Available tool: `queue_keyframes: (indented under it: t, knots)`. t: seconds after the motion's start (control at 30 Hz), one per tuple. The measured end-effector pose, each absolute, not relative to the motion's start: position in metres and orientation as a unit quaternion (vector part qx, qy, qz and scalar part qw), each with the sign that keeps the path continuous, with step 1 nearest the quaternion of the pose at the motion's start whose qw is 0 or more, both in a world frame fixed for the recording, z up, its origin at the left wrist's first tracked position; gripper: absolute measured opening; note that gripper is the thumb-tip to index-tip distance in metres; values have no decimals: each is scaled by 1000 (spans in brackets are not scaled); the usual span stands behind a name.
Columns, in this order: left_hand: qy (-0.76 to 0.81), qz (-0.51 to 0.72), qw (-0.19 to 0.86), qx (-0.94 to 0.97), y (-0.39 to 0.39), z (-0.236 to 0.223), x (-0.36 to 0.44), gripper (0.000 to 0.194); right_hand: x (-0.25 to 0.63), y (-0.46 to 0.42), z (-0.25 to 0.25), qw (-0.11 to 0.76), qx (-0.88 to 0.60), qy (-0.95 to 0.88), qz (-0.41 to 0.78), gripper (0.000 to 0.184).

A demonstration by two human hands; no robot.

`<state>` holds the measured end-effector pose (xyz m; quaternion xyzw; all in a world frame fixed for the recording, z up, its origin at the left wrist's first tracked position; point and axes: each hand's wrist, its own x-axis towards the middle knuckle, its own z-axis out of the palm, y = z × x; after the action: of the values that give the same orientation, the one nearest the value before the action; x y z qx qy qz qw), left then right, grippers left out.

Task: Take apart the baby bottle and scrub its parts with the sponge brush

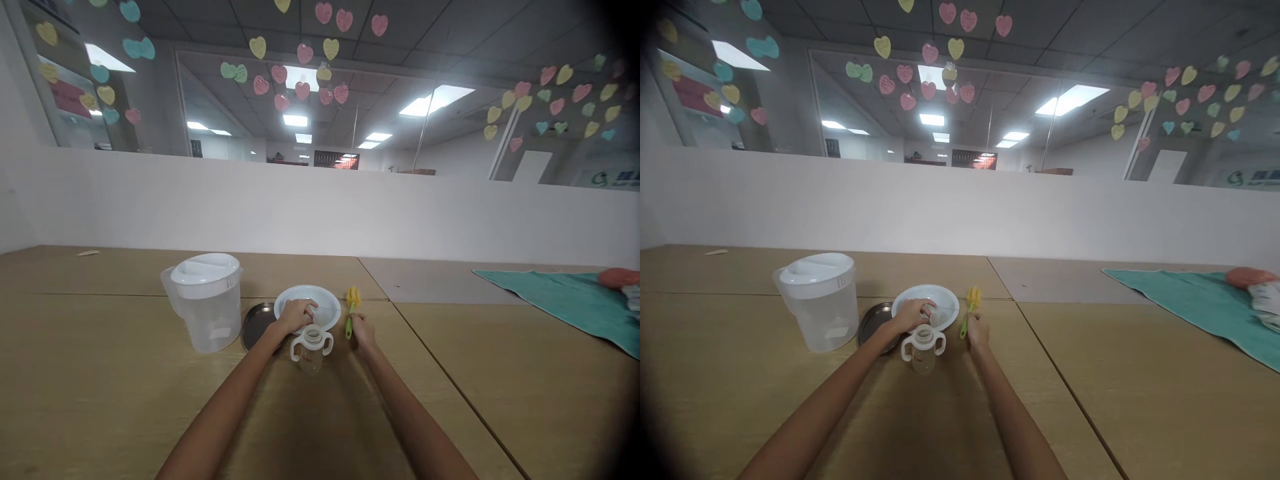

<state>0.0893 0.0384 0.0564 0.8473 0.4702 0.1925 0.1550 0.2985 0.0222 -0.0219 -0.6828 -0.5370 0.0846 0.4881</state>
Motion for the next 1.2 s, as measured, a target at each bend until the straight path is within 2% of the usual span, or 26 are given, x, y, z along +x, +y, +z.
queue_keyframes:
  t: [0.2, 0.43, 0.53, 0.63, 0.77, 0.87, 1.03, 1.13, 1.2]
  knots:
    - [445, 386, 205, 782, 17, 49, 80, 50, 299, 17, -19, 597, -669, -428, 111, 48]
    - [443, 539, 218, 682, 7, 35, 75, 52, 283, -7, -4, 637, -603, -475, 73, 51]
    - [442, 573, 211, 657, 5, 29, 76, 53, 275, -13, 5, 613, -597, -510, 86, 51]
    - [434, 581, 218, 653, 0, 24, 79, 56, 272, -20, 7, 554, -601, -574, 41, 50]
    - [422, 575, 252, 654, -8, 20, 83, 59, 278, -30, 5, 431, -549, -708, -108, 45]
    - [424, 570, 258, 655, -10, 20, 83, 59, 288, -33, 10, 372, -475, -764, -229, 39]
    - [431, 615, 210, 626, -12, 23, 80, 57, 300, -29, 16, 405, -430, -728, -347, 31]
    - [424, 638, 229, 600, -11, 23, 77, 59, 299, -26, 12, 433, -456, -703, -332, 37]
    - [414, 655, 253, 579, -9, 22, 75, 63, 295, -24, 9, 421, -464, -724, -288, 43]
